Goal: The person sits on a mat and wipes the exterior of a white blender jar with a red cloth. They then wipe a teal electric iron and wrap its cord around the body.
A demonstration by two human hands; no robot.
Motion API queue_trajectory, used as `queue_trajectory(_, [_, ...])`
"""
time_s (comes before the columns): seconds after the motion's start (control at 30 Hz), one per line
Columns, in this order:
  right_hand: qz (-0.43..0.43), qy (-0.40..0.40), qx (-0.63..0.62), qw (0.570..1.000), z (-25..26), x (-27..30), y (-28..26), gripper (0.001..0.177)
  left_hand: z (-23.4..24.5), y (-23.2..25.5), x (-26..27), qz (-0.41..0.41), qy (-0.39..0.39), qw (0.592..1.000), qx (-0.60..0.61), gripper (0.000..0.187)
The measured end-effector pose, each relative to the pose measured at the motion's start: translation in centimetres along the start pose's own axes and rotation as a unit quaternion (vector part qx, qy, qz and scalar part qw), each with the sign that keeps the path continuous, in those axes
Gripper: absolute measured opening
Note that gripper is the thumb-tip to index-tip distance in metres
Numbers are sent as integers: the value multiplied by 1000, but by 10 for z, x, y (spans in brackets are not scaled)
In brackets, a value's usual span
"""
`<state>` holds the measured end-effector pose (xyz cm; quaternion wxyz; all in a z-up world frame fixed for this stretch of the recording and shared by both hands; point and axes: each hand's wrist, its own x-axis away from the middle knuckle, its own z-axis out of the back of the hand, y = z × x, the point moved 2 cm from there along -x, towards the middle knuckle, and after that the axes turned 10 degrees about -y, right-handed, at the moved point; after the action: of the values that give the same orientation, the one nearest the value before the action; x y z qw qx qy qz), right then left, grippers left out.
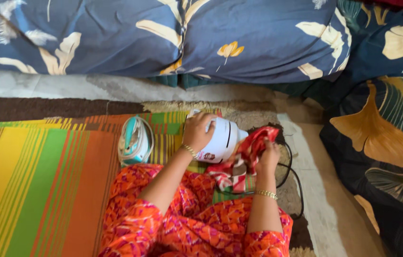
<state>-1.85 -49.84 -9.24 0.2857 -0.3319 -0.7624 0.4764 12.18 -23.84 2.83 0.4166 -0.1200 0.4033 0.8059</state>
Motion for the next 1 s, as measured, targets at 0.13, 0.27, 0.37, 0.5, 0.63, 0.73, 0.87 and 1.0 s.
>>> queue_trajectory(0.13, [-6,-37,44,998,0,-25,17,13,-51,-25,-37,51,-62,984,-159,27])
queue_trajectory(0.27, [-6,-54,36,998,-22,-26,9,9,-69,-32,-30,116,-139,952,-245,28])
queue_trajectory(0.37, [-26,-53,34,998,-32,-19,-6,9,-56,-15,-9,107,-134,953,-248,25])
queue_trajectory(0.5, [4,-107,34,994,-35,-11,-26,10,-25,16,25,45,-65,970,-230,29])
queue_trajectory(0.63, [-37,-145,85,985,-37,5,-45,8,0,21,49,41,-88,988,-117,15])
queue_trajectory(0.73, [-108,-207,181,955,-47,21,-53,14,10,11,49,49,-116,990,-55,8])
queue_trajectory(0.87, [0,-278,418,865,-78,47,-38,21,17,-6,39,79,-119,989,26,10])
queue_trajectory(1.0, [149,-203,631,734,-123,69,-14,25,16,-20,31,146,-141,975,92,20])
